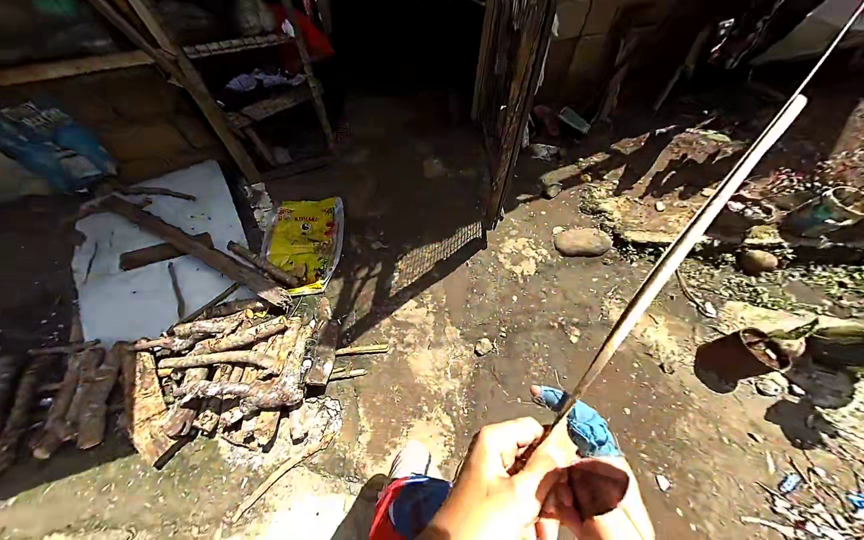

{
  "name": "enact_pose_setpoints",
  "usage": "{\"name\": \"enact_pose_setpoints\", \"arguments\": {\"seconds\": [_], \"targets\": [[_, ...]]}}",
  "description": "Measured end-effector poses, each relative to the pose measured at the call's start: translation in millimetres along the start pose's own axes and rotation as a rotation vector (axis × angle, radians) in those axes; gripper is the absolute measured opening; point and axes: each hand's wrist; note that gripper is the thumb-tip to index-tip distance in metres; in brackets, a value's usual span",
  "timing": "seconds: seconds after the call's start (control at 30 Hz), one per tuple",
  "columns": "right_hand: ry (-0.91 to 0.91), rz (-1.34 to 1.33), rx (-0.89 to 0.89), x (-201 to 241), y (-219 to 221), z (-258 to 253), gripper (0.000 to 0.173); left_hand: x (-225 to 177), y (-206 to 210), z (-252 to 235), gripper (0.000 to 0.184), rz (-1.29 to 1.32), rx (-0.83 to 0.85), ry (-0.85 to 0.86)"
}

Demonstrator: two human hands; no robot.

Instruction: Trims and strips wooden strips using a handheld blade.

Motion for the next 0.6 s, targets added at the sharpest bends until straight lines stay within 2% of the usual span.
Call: {"name": "enact_pose_setpoints", "arguments": {"seconds": [0.1,0.3,0.43,0.47,0.6], "targets": [[0.009,-0.066,0.054,-7,-21,-69,0.026,-30,-27,-45,0.019,0.032,-0.076,0.000],[-0.016,0.190,0.008,-67,-53,-224,0.017,-87,-122,-140,0.022,0.178,-0.105,-0.006],[0.066,0.414,-0.137,-81,-55,-326,0.017,-138,-196,-204,0.028,0.262,-0.099,-0.059],[0.075,0.476,-0.181,-84,-56,-351,0.023,-152,-213,-217,0.028,0.269,-0.098,-0.060],[0.193,0.629,-0.472,-98,-84,-432,0.030,-202,-270,-260,0.031,0.242,-0.111,-0.065]]}}
Point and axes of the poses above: each hand's wrist, its own z-axis away from the middle knuckle, its own y-axis out of the palm, x = y × z, and after that the axes turned 14 degrees about x, right-handed
